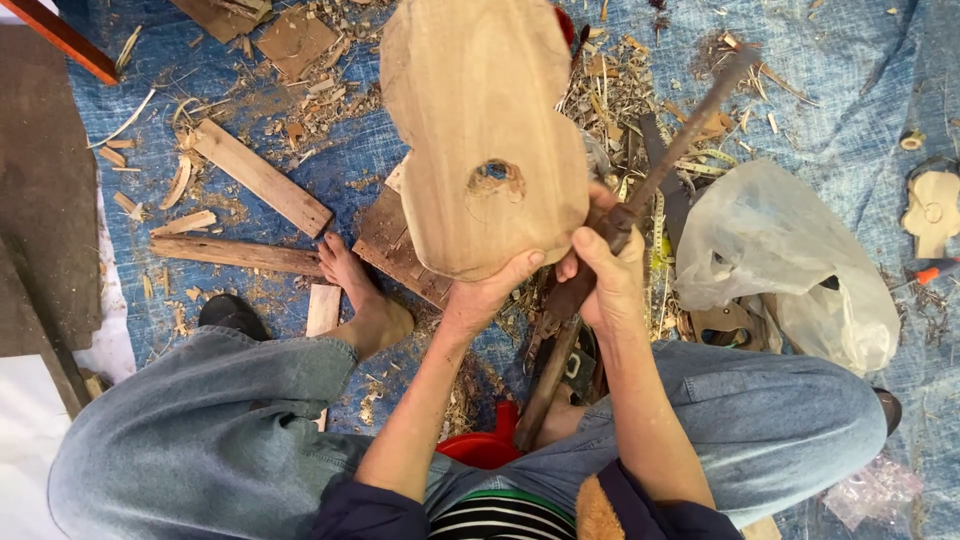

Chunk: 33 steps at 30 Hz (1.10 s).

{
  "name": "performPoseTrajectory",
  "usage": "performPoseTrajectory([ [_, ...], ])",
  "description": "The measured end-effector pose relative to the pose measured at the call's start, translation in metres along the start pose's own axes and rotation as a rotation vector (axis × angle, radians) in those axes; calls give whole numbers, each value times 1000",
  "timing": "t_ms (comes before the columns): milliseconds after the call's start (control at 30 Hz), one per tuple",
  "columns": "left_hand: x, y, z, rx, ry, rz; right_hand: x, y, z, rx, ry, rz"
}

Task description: Carving the interior of a wooden instrument body using a hammer and chisel.

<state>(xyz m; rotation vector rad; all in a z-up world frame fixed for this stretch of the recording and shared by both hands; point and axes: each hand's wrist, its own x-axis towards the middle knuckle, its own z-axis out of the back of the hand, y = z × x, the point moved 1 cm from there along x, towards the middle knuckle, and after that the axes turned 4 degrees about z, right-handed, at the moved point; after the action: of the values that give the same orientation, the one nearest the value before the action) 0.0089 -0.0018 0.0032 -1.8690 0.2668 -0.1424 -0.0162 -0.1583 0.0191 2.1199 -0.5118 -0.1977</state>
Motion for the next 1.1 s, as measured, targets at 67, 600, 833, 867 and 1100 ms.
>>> performPoseTrajectory([
  [67, -1, -18, -13, 15, 14, -24, -2, -11, 13, 11, -38, -12],
  [600, 32, -49, 52, -18, 59, -95, 3, 20, 16, 15, -79, 17],
  [833, 25, -68, 55, 88, 44, -141, 2, 20, 18, 17, -34, 55],
  [867, 25, -69, 55, 103, 38, -142, 2, 20, 18, 20, -27, 54],
  [1100, 24, -75, 51, 154, 25, -153, 1, 19, 23, 26, -24, 63],
])
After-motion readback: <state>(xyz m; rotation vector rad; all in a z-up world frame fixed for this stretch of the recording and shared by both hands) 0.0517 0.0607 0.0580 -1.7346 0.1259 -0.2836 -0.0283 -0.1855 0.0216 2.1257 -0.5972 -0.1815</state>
